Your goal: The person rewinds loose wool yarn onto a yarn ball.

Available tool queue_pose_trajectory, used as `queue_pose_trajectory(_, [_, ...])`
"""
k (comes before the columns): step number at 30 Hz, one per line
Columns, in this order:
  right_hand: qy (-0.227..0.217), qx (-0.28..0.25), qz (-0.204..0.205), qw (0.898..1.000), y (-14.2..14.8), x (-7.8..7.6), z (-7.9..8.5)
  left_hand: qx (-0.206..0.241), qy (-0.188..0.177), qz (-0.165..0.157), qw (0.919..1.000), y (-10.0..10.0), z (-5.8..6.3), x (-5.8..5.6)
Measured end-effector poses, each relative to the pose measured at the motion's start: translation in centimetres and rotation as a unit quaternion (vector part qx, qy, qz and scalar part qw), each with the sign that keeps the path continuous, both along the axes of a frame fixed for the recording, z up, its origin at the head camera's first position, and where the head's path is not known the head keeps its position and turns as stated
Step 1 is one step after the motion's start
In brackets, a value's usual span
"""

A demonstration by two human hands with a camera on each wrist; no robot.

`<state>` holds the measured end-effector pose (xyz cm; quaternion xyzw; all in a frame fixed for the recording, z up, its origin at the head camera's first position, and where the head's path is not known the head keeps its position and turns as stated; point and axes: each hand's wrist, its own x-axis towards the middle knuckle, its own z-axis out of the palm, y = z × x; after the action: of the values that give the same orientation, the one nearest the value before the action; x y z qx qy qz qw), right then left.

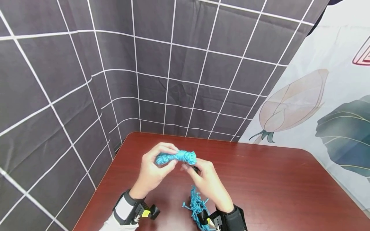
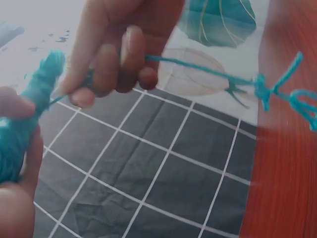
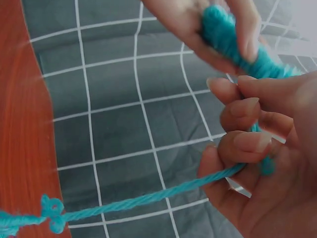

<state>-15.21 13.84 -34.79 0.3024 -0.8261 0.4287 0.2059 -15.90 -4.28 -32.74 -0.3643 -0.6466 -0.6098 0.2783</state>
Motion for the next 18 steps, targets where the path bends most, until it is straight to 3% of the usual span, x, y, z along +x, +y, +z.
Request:
queue_pose_trajectory(3, [-0.012,0.023,0.01,1.0,-0.5,0.4,0.2,-0.014,0.006,0.047,0.9988,0.1,-0.1,0.0])
queue_pose_trajectory(7, [-0.015,0.044,0.01,0.999,-0.9,1.1,0.6,-0.038,0.021,0.076,0.9962,0.2,-0.3,-0.1])
queue_pose_trajectory(15, [0.015,0.029,-0.006,0.999,0.1,2.0,1.3,-0.073,0.029,0.089,0.9929,0.2,-2.3,-1.2])
queue_pose_trajectory(18, [0.031,0.018,-0.028,0.999,0.7,2.0,1.5,-0.091,0.022,0.083,0.9921,0.3,-2.2,-1.1])
